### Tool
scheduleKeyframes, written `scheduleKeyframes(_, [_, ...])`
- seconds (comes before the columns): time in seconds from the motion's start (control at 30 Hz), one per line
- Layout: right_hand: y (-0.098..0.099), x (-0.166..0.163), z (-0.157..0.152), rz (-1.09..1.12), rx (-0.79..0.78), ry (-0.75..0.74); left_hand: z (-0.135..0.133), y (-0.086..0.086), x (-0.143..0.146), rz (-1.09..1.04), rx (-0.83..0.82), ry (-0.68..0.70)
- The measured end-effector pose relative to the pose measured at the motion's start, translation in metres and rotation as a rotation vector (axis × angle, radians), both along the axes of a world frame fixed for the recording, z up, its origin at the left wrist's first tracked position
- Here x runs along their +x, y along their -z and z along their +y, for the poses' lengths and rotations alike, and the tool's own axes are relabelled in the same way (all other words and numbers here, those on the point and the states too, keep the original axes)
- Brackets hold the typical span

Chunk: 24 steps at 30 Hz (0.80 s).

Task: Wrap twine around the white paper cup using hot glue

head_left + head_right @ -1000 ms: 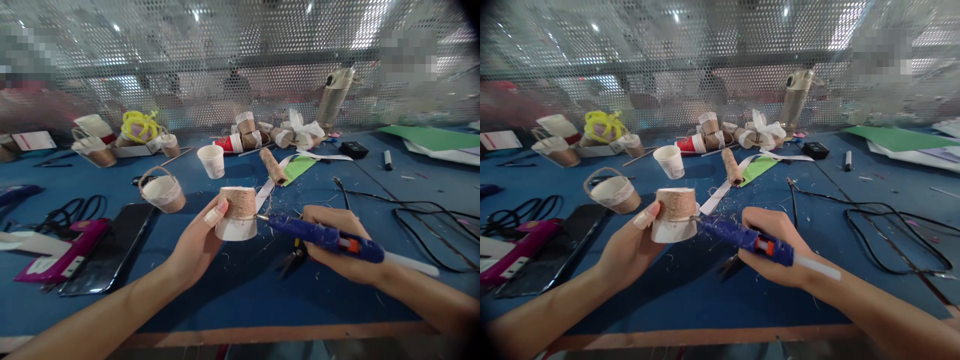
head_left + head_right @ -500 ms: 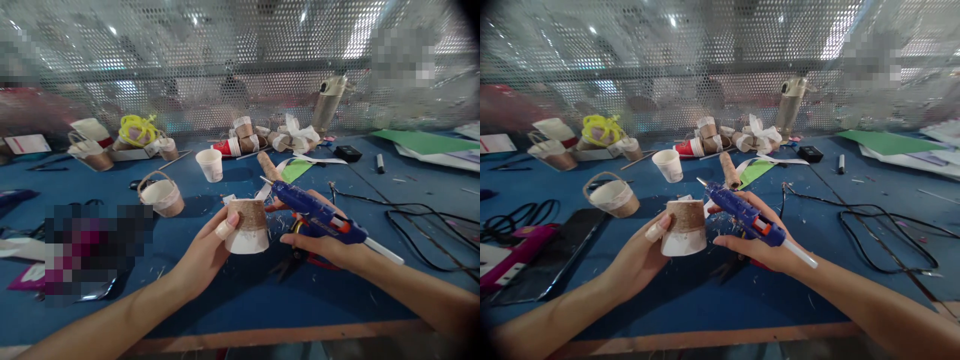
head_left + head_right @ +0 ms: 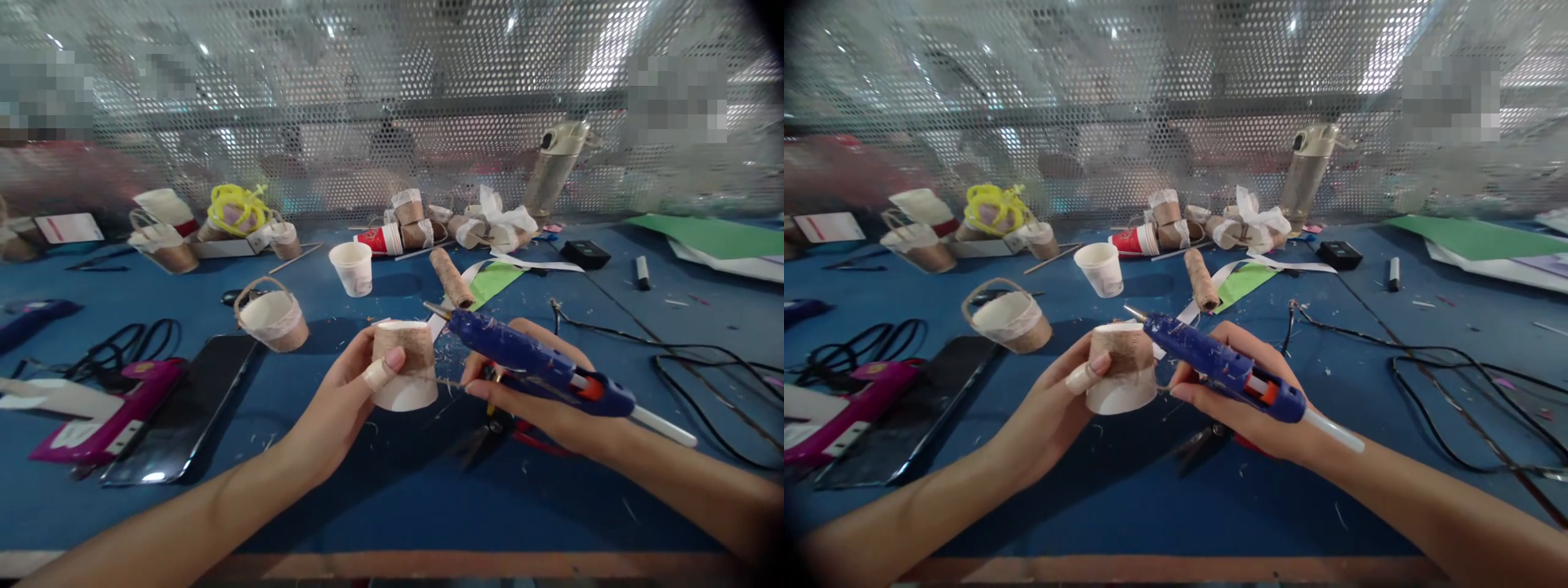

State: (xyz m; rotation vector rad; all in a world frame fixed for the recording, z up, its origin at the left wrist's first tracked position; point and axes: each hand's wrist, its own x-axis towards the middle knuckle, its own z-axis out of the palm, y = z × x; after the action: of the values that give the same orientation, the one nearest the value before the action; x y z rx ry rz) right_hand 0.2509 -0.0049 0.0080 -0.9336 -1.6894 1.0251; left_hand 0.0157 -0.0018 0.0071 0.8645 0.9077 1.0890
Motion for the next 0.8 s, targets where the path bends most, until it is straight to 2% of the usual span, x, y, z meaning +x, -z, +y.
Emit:
scheduleKeyframes(0.23, [-0.0011, 0.0003, -0.0006, 0.024, -0.049, 0.069, -0.0005, -0.0008, 0.0017, 0.075, 0.016, -0.043])
scheduleKeyframes(0.47, [0.0002, -0.0010, 0.0014, 0.071, -0.131, 0.039, -0.0029, -0.0004, -0.0016, 0.052, -0.020, 0.006])
scheduleKeyframes(0.8, [-0.0059, -0.0046, -0.0020, 0.013, -0.199, 0.096, -0.0041, 0.0024, -0.0010, -0.027, 0.013, 0.091])
